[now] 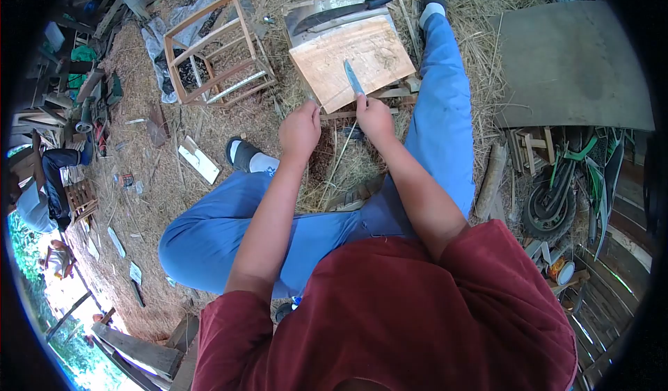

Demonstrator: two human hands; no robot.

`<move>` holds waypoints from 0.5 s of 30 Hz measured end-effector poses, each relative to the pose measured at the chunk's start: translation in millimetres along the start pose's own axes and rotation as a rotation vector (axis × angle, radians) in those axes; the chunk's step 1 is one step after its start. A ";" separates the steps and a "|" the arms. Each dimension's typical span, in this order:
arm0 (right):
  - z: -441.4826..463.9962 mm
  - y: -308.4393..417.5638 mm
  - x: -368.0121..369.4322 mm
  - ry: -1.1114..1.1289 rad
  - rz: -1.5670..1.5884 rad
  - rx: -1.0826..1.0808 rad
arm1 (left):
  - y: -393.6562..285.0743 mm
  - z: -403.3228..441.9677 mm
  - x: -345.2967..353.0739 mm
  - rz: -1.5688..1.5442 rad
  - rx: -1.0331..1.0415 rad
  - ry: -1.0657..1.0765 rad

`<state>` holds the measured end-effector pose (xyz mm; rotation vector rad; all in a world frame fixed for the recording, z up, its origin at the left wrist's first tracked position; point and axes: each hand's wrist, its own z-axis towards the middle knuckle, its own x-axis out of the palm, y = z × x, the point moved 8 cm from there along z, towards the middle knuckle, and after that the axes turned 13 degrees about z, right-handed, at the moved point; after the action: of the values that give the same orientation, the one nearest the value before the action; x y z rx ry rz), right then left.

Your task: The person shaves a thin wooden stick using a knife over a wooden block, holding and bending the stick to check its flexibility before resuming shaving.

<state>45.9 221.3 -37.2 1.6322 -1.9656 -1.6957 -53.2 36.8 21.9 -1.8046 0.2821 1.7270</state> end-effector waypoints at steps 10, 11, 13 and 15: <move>-1.3 2.5 -1.5 -0.016 0.020 -0.031 | -2.9 -0.9 -3.9 0.005 -0.013 0.006; -10.2 4.3 6.6 -0.015 0.034 -0.045 | -2.7 -0.5 -3.9 0.009 -0.016 0.005; -34.8 17.2 36.2 0.083 -0.055 -0.144 | -3.1 -0.6 -1.6 0.006 -0.024 -0.001; -35.9 24.7 36.5 0.076 -0.045 -0.209 | 0.2 -0.5 1.4 0.003 -0.030 0.013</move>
<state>37.2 166.7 -24.5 1.6507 -1.6668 -1.7587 -52.7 36.8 20.5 -1.8383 0.2661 1.7301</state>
